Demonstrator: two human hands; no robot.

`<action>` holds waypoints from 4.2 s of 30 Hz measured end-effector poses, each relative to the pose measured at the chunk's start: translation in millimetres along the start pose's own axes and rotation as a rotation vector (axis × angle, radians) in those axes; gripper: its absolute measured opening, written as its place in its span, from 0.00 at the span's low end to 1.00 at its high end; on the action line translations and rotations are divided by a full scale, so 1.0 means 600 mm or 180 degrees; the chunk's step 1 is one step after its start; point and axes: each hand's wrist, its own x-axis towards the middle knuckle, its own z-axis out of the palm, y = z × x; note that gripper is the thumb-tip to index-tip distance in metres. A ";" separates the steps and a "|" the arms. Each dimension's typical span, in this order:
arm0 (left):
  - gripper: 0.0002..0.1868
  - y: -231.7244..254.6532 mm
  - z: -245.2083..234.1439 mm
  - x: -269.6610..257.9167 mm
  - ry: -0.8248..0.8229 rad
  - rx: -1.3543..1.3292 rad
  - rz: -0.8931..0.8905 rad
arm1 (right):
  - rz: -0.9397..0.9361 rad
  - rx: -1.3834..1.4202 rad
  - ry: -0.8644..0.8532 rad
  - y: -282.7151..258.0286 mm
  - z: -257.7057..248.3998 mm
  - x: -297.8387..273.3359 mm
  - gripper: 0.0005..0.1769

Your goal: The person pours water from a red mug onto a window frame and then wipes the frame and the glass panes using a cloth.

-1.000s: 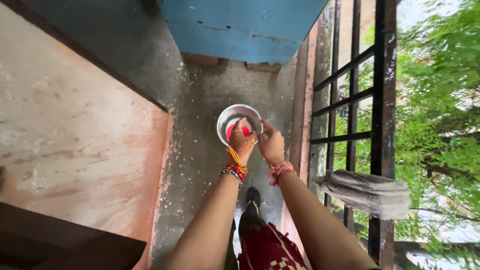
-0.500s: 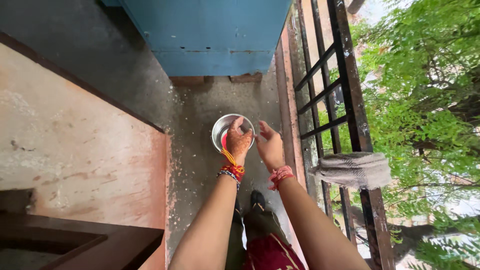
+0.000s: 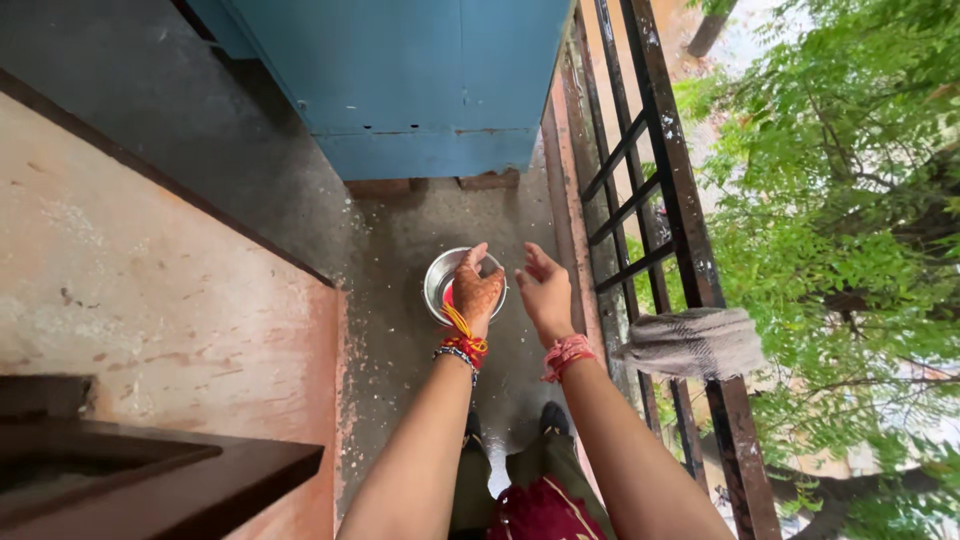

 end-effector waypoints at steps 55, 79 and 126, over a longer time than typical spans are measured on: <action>0.32 -0.137 0.539 -0.221 -0.1620 0.1402 0.0240 | 0.1022 -0.0284 0.1259 0.402 -0.559 -0.035 0.32; 0.43 -0.146 0.606 -0.194 -0.1913 0.2025 0.0505 | 0.2043 0.0881 0.1706 0.423 -0.572 -0.024 0.46; 0.15 -0.079 0.460 -0.170 -0.1058 0.1272 0.0864 | 0.2166 0.2037 0.1228 0.193 -0.484 -0.047 0.16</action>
